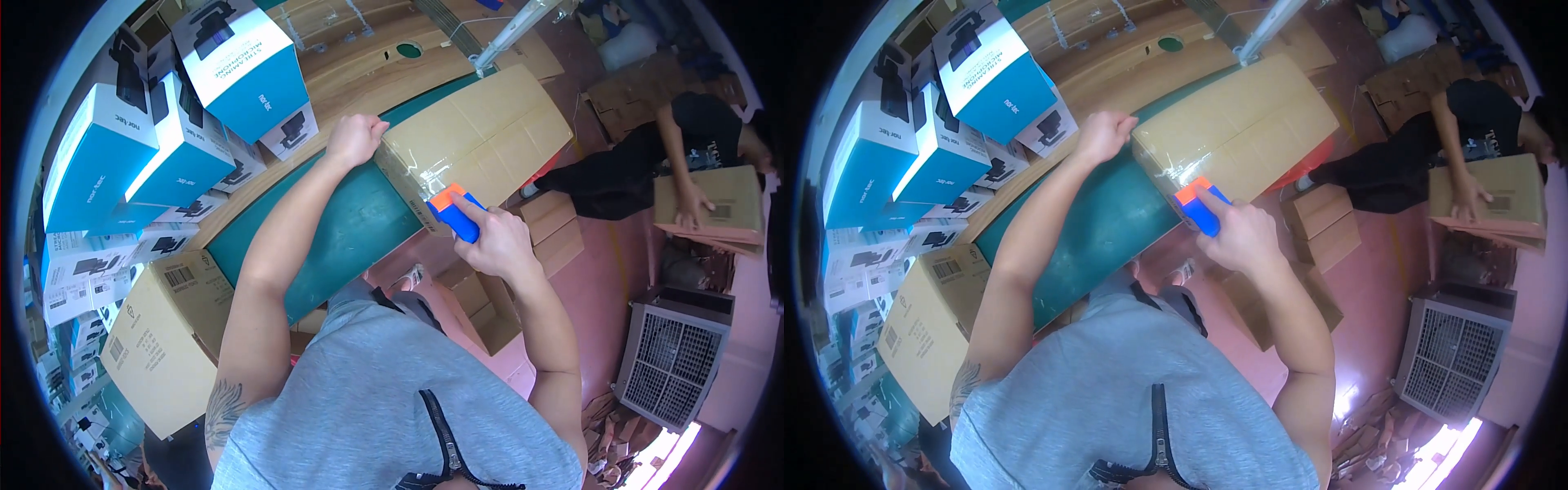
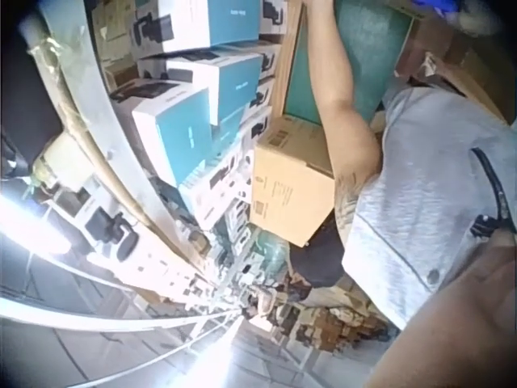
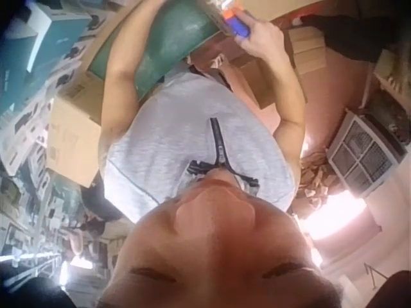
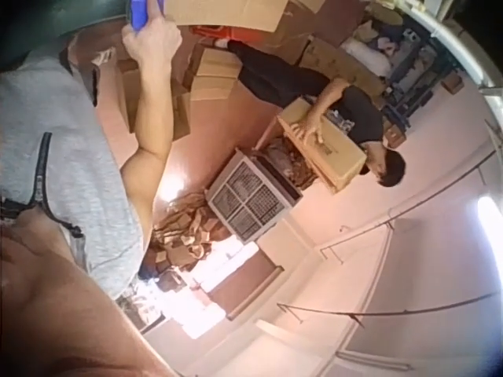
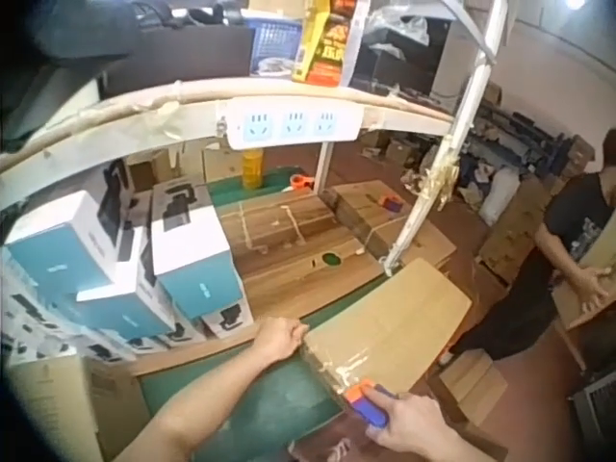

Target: The person seals cardboard boxes filled with packaged electronic products using a handheld tape dispenser.

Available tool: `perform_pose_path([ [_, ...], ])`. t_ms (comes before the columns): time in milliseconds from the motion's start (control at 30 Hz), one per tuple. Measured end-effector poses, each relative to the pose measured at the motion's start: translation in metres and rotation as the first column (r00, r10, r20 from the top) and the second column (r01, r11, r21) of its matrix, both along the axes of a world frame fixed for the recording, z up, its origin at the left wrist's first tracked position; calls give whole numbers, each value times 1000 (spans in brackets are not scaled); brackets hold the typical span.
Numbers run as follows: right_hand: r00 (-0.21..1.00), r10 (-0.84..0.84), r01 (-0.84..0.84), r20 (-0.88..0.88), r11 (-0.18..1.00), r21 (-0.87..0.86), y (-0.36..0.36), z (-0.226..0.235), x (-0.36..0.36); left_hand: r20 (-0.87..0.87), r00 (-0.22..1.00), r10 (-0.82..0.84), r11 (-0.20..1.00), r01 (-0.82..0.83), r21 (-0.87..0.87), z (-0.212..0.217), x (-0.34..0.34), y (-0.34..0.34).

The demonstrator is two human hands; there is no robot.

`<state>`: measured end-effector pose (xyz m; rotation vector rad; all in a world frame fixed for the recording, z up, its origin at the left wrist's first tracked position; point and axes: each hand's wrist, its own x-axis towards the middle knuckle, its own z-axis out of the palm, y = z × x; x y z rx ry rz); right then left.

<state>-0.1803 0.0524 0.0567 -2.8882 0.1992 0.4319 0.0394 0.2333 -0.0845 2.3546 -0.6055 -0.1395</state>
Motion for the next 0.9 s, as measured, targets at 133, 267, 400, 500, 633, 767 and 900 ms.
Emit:
perform_pose_path([
  [133,996,-48,47,-71,999,-11,5,-10,7,-45,999,0,1000,1,31,-17,0,-10],
  [267,975,-20,13,-222,999,-33,15,1,25,-184,980,79,948,-17,318,-15,23,-4],
  [400,991,-6,4,-131,1000,-14,4,-19,19,-43,999,-11,984,19,176,69,-11,-44],
  [500,989,5,-6,-146,1000,-10,7,-14,23,238,949,-207,969,232,-80,14,-39,-80],
  [633,996,13,-14,-84,1000,-9,-20,-19,-42,380,917,-122,971,32,236,-16,-50,-87],
  [767,989,-28,22,-143,999,-42,-24,-24,-67,393,910,-130,967,30,252,-12,-53,-90],
  [900,988,35,-46,-151,996,-70,-13,-17,-57,366,922,-124,969,33,245,-7,-59,-92],
])
